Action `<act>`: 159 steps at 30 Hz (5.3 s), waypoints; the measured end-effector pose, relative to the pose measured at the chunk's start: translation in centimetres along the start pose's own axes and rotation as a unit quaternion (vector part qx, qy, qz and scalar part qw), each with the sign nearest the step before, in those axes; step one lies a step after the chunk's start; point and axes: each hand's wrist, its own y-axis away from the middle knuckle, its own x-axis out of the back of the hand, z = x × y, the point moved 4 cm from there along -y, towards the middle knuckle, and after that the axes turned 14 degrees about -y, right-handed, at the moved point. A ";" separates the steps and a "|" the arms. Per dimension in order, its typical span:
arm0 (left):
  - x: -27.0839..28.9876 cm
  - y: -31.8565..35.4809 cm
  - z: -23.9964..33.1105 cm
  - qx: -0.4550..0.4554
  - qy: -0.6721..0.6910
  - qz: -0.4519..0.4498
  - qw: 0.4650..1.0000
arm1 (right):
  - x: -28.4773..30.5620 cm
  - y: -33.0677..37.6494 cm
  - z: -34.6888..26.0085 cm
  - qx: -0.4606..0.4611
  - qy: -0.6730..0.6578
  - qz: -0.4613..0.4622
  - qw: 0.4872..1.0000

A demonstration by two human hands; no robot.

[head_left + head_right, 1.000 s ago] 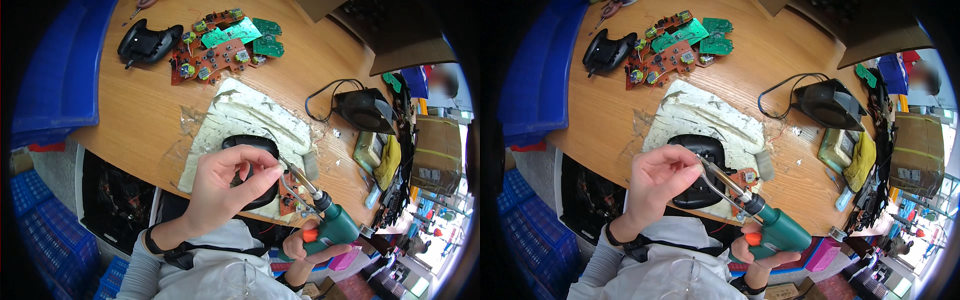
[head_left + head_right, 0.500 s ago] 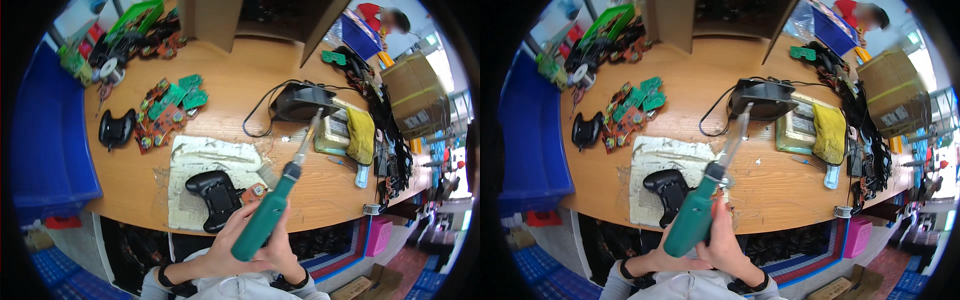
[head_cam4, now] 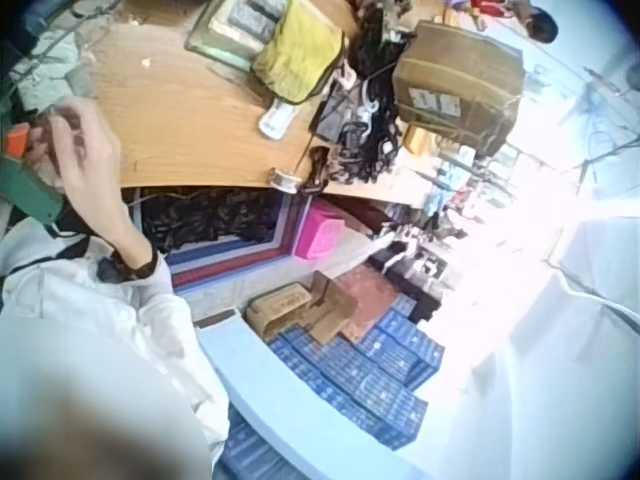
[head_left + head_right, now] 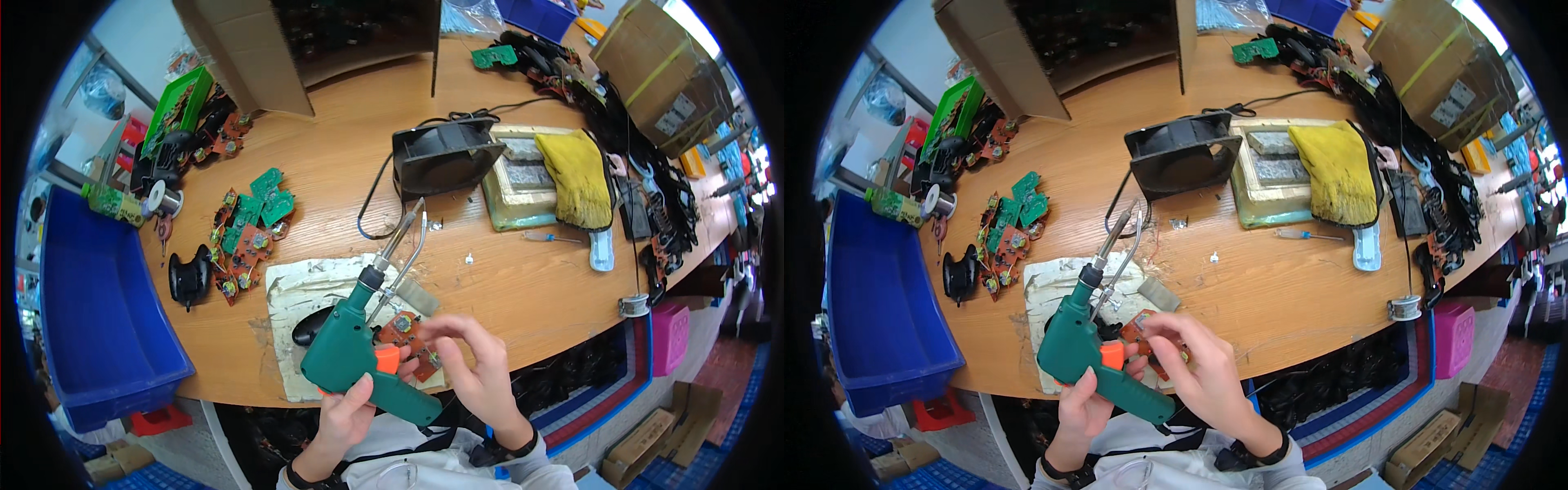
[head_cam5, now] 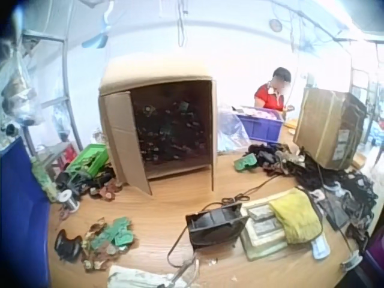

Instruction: The person is using a soldering iron to solder wires and components onto a game controller and other circuit boards.

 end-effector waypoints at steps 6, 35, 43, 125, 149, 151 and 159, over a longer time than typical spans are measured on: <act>-0.7 -0.6 -0.1 -0.014 0.006 -0.029 0.999 | -1.0 -2.0 0.0 -0.002 -0.032 -0.002 0.999; -0.4 -0.9 -0.7 -0.028 -0.056 0.021 0.998 | -1.1 -2.0 1.2 0.029 -0.011 0.020 0.999; -0.1 -0.7 -1.1 -0.033 -0.058 0.028 0.997 | -0.8 -2.1 2.0 0.033 0.054 -0.003 0.998; -0.3 -1.1 -1.0 -0.043 -0.106 0.004 0.993 | -0.8 -2.4 3.2 -0.057 -0.353 0.051 0.932; 0.2 -0.8 -0.4 -0.151 -0.308 0.075 0.936 | -2.6 -2.2 2.4 -0.225 -0.317 0.005 0.921; 0.1 -0.8 -0.3 -0.155 -0.287 0.078 0.942 | -2.6 -2.2 2.4 -0.184 -0.234 -0.001 0.955; -0.6 -1.0 -0.4 -0.161 -0.228 0.089 0.956 | -2.1 -2.1 1.3 0.107 0.149 0.014 0.983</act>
